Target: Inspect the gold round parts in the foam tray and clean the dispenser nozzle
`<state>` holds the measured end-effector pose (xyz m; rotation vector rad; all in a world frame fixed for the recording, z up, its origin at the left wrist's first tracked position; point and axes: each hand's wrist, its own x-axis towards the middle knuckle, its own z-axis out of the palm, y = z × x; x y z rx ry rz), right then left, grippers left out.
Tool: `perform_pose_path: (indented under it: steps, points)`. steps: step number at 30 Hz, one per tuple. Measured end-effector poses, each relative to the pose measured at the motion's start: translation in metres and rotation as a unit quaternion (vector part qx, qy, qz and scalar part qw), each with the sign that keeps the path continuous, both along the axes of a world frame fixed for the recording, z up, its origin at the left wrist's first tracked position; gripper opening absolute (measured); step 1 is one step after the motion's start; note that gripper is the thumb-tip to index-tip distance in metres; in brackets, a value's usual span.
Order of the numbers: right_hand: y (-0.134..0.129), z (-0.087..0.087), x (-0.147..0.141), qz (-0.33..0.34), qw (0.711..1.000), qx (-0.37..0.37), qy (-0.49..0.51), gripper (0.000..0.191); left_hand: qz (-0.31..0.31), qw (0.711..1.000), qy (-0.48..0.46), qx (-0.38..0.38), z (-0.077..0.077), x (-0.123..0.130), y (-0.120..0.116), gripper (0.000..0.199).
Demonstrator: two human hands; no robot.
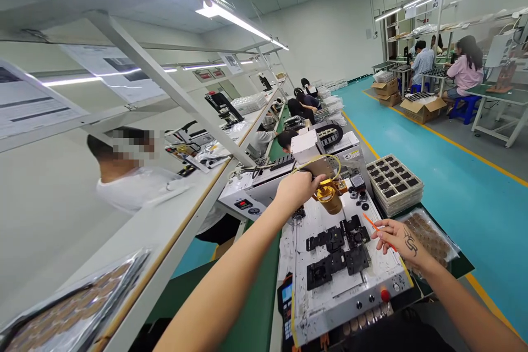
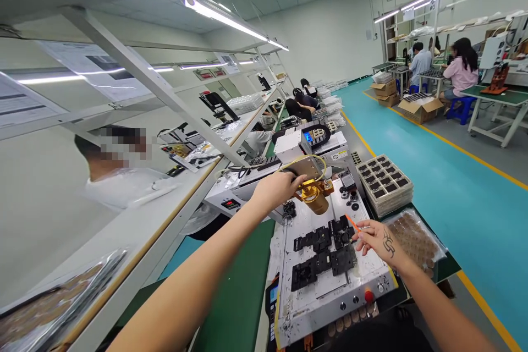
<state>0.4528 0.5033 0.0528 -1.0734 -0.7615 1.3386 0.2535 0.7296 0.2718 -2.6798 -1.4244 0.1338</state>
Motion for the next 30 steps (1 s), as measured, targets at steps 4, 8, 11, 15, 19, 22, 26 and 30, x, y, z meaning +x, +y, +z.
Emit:
perform_pose_path:
  steps: [4, 8, 11, 15, 19, 22, 26, 30]
  points:
    - [0.001, -0.006, 0.0, -0.002, 1.0, -0.012, -0.002, 0.062, -0.038, 0.999, -0.013, -0.02, 0.0, -0.004, 0.001, 0.037]
    - [0.002, -0.007, -0.002, 0.0, 1.0, -0.016, -0.003, 0.059, -0.029, 0.999, -0.019, -0.017, -0.003, -0.003, 0.002, 0.036]
    - [0.002, -0.007, -0.003, 0.004, 1.0, -0.011, -0.007, 0.057, 0.009, 0.999, -0.032, 0.004, -0.003, -0.001, 0.001, 0.062]
    - [0.002, -0.012, -0.002, -0.002, 1.0, -0.013, -0.011, 0.058, -0.04, 0.998, -0.041, -0.027, 0.0, -0.001, 0.002, 0.036]
    - [0.003, -0.018, -0.002, -0.008, 1.0, -0.012, -0.011, 0.055, -0.005, 0.999, -0.041, -0.008, 0.001, -0.001, 0.001, 0.043]
    - [0.003, -0.019, -0.004, -0.012, 1.0, -0.01, -0.012, 0.053, -0.002, 0.998, -0.06, 0.01, 0.003, -0.001, 0.001, 0.048]
    - [0.005, -0.017, -0.005, -0.007, 1.0, -0.016, -0.011, 0.054, -0.043, 0.997, -0.062, -0.007, 0.006, -0.003, -0.003, 0.023]
    - [0.005, -0.021, -0.007, -0.004, 1.0, -0.023, -0.019, 0.058, -0.008, 0.997, -0.068, 0.019, -0.013, -0.006, -0.032, 0.036]
